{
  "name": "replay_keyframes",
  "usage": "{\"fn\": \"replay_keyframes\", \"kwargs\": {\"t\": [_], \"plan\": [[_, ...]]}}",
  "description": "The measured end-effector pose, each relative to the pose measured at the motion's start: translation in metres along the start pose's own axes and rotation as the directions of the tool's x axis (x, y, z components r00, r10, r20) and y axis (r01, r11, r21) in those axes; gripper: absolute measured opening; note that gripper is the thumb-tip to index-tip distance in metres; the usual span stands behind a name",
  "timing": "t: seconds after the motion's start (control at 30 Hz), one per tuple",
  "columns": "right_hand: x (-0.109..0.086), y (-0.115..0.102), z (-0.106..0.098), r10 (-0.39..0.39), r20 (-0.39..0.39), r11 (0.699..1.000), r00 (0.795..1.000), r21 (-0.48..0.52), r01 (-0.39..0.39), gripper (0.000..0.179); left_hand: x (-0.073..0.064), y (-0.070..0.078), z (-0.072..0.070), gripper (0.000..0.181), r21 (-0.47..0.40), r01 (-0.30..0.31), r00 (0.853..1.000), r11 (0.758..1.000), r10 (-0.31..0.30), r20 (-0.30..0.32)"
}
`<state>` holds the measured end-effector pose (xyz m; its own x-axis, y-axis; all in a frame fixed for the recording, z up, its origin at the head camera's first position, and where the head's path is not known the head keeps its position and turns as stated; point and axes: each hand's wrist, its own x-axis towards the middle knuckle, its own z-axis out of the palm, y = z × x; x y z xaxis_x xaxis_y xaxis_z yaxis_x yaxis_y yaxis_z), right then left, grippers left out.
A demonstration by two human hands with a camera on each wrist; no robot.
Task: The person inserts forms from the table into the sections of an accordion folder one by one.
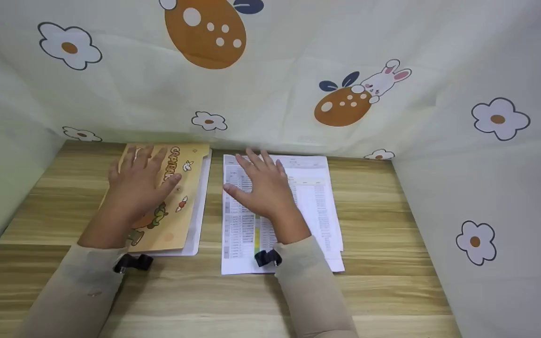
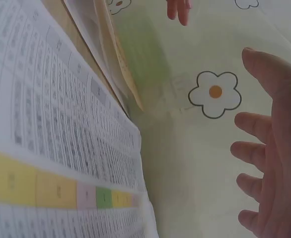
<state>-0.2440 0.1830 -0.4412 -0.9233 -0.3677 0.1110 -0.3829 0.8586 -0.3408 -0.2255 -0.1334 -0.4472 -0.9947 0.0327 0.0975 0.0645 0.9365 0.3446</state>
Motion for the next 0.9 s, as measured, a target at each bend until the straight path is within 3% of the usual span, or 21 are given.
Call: {"fn": "replay_keyframes", "kwargs": {"t": [0.5, 0.67, 0.9], "plan": [[0.018, -0.054, 0.027, -0.096, 0.101, 0.991, 0.99, 0.101, 0.086, 0.084, -0.009, -0.024, -0.008, 0.091, 0.03, 0.019, 0.999, 0.999, -0.02, 0.029], [0.02, -0.061, 0.034, -0.107, 0.118, 0.989, 0.987, 0.115, 0.093, 0.079, -0.01, -0.023, -0.007, 0.091, 0.025, 0.016, 0.999, 1.0, -0.017, 0.036], [0.022, -0.058, 0.047, -0.128, 0.165, 0.985, 0.978, 0.137, 0.106, 0.06, -0.014, -0.017, -0.002, 0.089, 0.003, -0.011, 0.995, 1.0, 0.01, 0.094]]}}
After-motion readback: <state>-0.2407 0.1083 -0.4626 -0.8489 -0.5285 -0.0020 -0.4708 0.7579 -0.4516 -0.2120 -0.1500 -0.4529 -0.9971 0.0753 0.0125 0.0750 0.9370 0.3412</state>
